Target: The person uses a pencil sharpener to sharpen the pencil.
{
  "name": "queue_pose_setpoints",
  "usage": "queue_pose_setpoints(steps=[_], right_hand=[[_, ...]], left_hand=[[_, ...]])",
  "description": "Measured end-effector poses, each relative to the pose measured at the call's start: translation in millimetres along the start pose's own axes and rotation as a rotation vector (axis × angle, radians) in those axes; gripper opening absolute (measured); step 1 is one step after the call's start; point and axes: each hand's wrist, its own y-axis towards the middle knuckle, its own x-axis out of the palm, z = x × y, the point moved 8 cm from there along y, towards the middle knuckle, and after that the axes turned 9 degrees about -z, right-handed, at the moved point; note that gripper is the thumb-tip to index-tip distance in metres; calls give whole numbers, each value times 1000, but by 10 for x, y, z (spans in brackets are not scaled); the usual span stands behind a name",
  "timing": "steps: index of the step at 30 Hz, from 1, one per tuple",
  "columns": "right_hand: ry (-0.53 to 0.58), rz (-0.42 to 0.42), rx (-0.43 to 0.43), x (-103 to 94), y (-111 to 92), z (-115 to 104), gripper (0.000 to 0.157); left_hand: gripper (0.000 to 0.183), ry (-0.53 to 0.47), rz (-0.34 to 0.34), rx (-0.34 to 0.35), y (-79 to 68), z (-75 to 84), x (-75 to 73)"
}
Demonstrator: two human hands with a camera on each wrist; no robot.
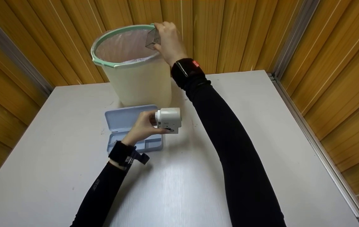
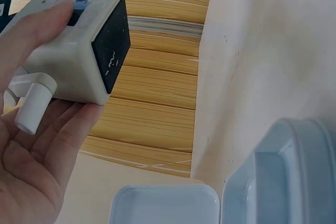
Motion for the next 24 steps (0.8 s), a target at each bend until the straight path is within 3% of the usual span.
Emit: queue_pose_setpoints(steps=[11, 16, 24], right_hand=[[-238, -84, -196, 133, 21, -204, 54], [-424, -103, -338, 213, -9, -292, 45], [-695, -139, -482, 332, -70, -341, 46]], left_hand=[[55, 7, -20, 13, 22, 9, 57], [55, 1, -31, 26, 36, 37, 76], [54, 4, -35, 14, 34, 37, 81]])
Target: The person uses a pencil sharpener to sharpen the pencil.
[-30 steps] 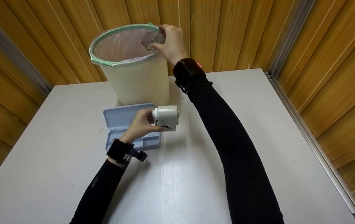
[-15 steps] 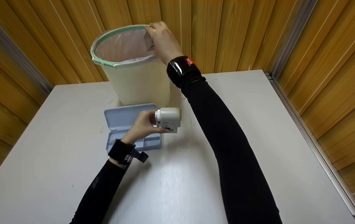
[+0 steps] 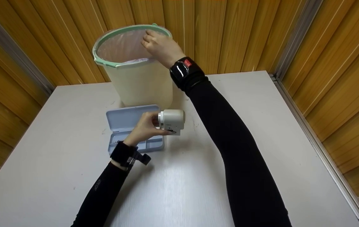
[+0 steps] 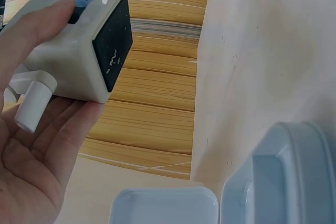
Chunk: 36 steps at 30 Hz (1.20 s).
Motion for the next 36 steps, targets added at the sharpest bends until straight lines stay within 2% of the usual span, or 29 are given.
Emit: queue_pose_setpoints(steps=[6, 17, 22, 28, 33, 36], right_hand=[[-117, -6, -83, 3, -6, -73, 49], [-212, 15, -153, -38, -39, -103, 42], [-231, 13, -144, -43, -44, -85, 41], [-192, 49, -121, -59, -63, -29, 43], [-179, 102, -64, -96, -92, 45, 43], [-125, 139, -1, -131, -125, 113, 42]], left_hand=[[52, -14, 14, 1, 0, 6, -1], [51, -22, 24, -6, 8, -2, -5], [51, -18, 20, 7, 11, 0, 0], [52, -19, 17, 4, 13, -6, 4], [54, -11, 15, 4, 16, -1, 10], [54, -15, 12, 14, 18, -1, 14]])
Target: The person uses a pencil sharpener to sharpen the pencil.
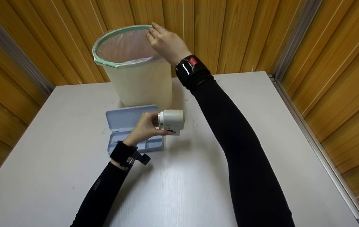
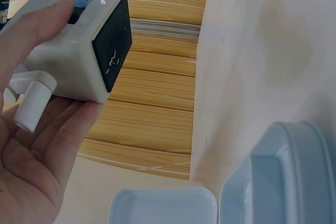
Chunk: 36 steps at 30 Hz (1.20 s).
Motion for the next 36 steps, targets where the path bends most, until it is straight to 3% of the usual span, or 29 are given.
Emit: queue_pose_setpoints(steps=[4, 11, 14, 19, 23, 36], right_hand=[[199, 37, 151, -50, -45, 161, 42], [630, 10, 511, 43, -230, 506, 57], [799, 53, 590, 125, -347, 579, 57], [1054, 170, 651, 234, -514, 667, 56], [1192, 208, 667, 290, -622, 718, 56], [1300, 154, 660, 537, -1124, 638, 55]], left_hand=[[56, -11, -1, 9, -5, 4, -1], [56, 10, 7, 0, -2, 11, -18], [57, 22, 9, -6, -1, 9, -25], [58, 27, 3, -3, 1, 4, -23], [57, 20, 10, 7, 0, 0, -31], [56, 28, 22, 16, -19, -13, -78]])
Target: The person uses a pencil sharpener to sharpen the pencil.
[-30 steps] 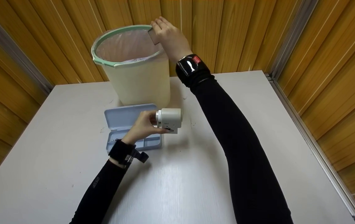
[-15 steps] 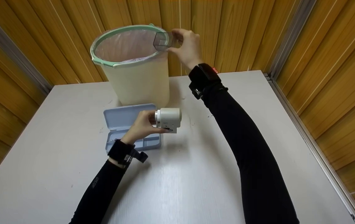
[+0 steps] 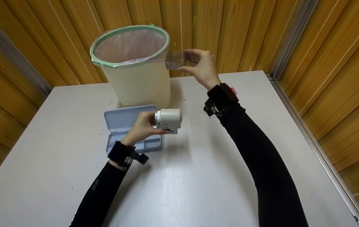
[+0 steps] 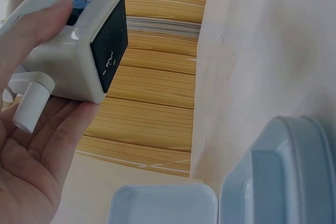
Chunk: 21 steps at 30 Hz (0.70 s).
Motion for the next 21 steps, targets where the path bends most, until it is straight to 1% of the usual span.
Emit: queue_pose_setpoints(steps=[6, 13, 16, 21], right_hand=[[-11, -48, 38, -3, -227, 280, 54], [-45, -147, 84, 75, -530, 644, 56], [-52, -182, 100, 117, -666, 774, 57], [-20, -222, 126, 204, -874, 952, 57]], left_hand=[[57, -7, 14, -23, -1, -19, -27], [57, -4, 26, -45, -5, -41, -60], [56, 1, 46, -50, -9, -43, -86], [55, -9, 81, -41, -11, -42, -125]])
